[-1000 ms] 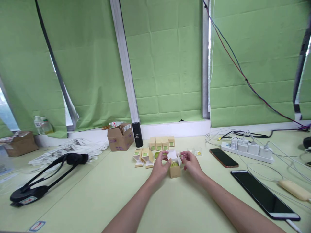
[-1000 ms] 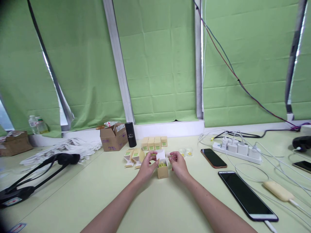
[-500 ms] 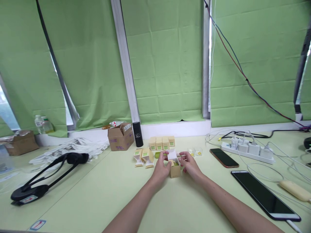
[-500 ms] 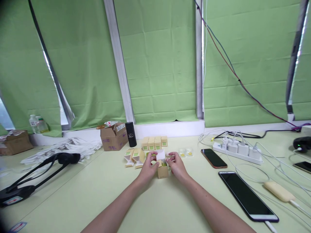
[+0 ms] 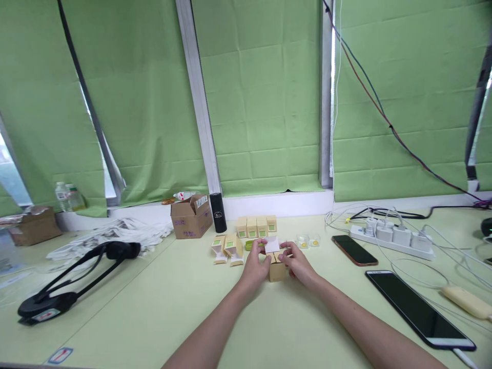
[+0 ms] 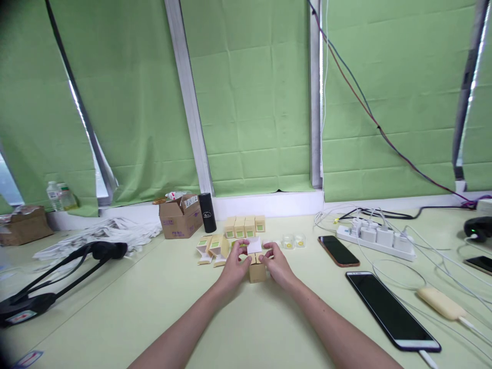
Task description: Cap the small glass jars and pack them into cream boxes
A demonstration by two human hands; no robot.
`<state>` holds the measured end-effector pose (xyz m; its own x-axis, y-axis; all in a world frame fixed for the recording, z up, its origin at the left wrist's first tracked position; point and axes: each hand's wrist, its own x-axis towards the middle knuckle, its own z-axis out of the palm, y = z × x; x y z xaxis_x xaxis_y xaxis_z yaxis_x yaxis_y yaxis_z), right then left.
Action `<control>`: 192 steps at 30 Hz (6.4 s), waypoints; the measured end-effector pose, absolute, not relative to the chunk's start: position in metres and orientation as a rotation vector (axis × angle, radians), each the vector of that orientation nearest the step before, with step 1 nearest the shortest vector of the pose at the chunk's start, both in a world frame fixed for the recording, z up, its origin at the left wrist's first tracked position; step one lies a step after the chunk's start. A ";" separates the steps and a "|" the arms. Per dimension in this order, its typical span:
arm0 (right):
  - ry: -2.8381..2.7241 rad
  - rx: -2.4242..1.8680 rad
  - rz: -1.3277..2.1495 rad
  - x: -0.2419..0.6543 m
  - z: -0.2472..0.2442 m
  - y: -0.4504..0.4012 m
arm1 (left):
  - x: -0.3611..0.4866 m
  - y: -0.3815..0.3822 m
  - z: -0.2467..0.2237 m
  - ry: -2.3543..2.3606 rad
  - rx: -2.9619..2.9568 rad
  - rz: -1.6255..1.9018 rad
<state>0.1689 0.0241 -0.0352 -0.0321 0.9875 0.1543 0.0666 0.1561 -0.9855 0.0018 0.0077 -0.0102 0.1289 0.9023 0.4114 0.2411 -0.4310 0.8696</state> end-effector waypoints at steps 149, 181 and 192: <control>-2.068 -1.249 0.529 0.198 0.006 0.023 | -0.007 -0.001 0.007 2.042 2.315 0.578; -1.999 -1.673 0.129 0.183 -0.001 0.142 | 0.003 -0.011 0.015 1.948 2.359 0.557; -2.136 -1.742 0.065 0.177 -0.005 0.145 | 0.006 -0.012 0.012 1.922 2.377 0.550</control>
